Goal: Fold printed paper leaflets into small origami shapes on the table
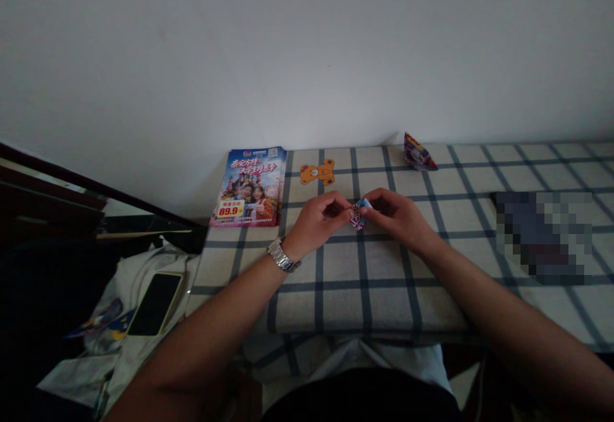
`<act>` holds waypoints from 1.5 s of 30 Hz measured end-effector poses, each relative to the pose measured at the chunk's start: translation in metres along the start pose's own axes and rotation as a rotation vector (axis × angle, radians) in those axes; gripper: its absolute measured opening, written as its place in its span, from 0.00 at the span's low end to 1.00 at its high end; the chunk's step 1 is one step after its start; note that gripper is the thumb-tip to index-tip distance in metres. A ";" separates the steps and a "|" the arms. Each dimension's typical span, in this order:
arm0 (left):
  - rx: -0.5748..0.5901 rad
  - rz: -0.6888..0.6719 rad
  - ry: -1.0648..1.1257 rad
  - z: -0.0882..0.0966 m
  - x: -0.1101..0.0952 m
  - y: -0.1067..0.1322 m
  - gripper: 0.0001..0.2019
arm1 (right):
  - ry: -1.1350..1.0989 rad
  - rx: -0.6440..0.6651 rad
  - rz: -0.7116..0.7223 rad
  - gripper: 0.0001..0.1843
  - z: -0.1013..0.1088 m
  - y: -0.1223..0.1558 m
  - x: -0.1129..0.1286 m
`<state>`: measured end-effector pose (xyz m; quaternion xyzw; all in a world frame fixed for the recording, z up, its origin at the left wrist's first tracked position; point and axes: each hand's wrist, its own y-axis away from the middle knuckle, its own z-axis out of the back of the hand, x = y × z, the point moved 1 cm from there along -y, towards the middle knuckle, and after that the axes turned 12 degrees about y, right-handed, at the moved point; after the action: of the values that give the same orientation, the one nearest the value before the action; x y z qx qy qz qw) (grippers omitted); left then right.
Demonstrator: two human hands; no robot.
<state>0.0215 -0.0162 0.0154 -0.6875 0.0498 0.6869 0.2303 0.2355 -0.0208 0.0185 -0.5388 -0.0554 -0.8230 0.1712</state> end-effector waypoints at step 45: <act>-0.056 -0.074 -0.089 0.001 0.001 0.000 0.07 | -0.039 -0.125 -0.008 0.14 0.001 -0.002 0.000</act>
<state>0.0209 -0.0155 0.0143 -0.6639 -0.0054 0.7089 0.2382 0.2358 -0.0186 0.0195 -0.5643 -0.0093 -0.8148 0.1327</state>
